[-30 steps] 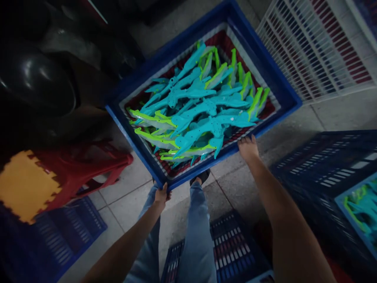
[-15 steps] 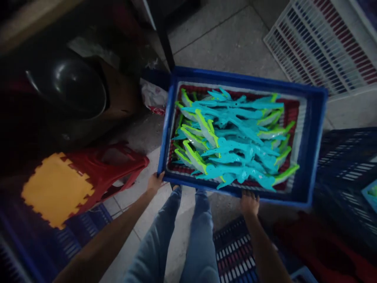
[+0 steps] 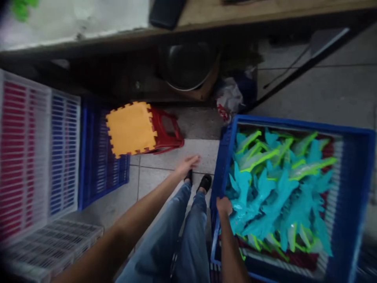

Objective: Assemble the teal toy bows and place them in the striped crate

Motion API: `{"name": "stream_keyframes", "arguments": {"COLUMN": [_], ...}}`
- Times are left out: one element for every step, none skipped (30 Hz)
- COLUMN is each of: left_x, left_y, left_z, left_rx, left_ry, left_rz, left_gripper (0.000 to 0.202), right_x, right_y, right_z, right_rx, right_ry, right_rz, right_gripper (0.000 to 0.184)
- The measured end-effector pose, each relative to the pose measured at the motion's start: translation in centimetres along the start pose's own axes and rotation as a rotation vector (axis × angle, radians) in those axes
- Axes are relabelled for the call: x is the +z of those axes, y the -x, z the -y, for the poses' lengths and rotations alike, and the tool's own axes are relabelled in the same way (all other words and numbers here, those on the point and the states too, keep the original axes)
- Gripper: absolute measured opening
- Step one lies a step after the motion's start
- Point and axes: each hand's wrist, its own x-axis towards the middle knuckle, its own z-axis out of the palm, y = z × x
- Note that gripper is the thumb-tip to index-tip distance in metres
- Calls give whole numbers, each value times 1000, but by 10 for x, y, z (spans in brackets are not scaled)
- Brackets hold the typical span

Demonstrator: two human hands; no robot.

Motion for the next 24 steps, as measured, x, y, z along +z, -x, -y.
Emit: {"name": "stream_keyframes", "arguments": {"left_x": [-40, -80, -118, -153, -184, -209, -229, -243, -252, -258, -260, -261, -261, -260, -261, -262, -264, -267, -270, -273, -276, -277, -277, -276], "left_y": [7, 11, 14, 13, 9, 4, -4, -13, -22, -31, -40, -47, -52, -55, -56, -55, -52, -47, -41, -35, -29, -24, -22, -21], "left_z": [2, 0, -5, -14, -25, -38, -51, -63, -74, -82, -88, -91, -93, -93, -92, -91, -89, -87, -84, -83, -81, -81, -82, -84], "left_rx": [-13, -25, -31, -29, -19, -3, 17, 38, 62, 89, 116, 143, 170, 193, 210, 217, 219, 211, 194, 167, 129, 86, 50, 31], "left_ry": [44, 97, 154, 214, 275, 335, 391, 438, 491, 549, 606, 660, 708, 744, 766, 772, 777, 778, 774, 769, 763, 756, 751, 750], "left_rz": [-97, -190, -270, -332, -378, -404, -413, -408, -391, -369, -345, -326, -315, -311, -316, -326, -339, -353, -369, -389, -414, -436, -450, -453], "left_gripper": [40, 44, 50, 55, 60, 63, 66, 68, 68, 66, 62, 57, 50, 44, 38, 34, 31, 31, 32, 36, 40, 46, 50, 53], "right_x": [-4, -7, -9, -11, -12, -13, -13, -14, -14, -14, -14, -14, -12, -10, -8, -5, -2, 0, 0, -3, -9, -18, -31, -46], "right_y": [-2, -4, -5, -7, -8, -8, -9, -10, -10, -10, -10, -10, -9, -8, -6, -3, 1, 7, 14, 22, 30, 38, 44, 48], "right_z": [7, 12, 15, 17, 19, 21, 23, 25, 28, 32, 37, 42, 48, 54, 60, 65, 69, 72, 74, 77, 83, 92, 107, 129], "right_rx": [-22, -39, -52, -57, -53, -42, -28, -15, -7, -4, -6, -9, -11, -12, -14, -16, -21, -28, -32, -30, -21, -18, -39, -96], "right_ry": [-4, -9, -12, -14, -14, -12, -9, -6, -6, -9, -13, -18, -24, -28, -31, -32, -33, -33, -28, -20, -7, 9, 19, 13], "right_rz": [1, 0, -5, -12, -21, -31, -43, -54, -66, -76, -85, -93, -100, -108, -113, -112, -107, -95, -75, -54, -37, -41, -70, -114], "right_gripper": [43, 42, 42, 42, 42, 43, 43, 44, 43, 43, 43, 42, 43, 45, 46, 48, 48, 47, 45, 42, 41, 41, 42, 45]}}
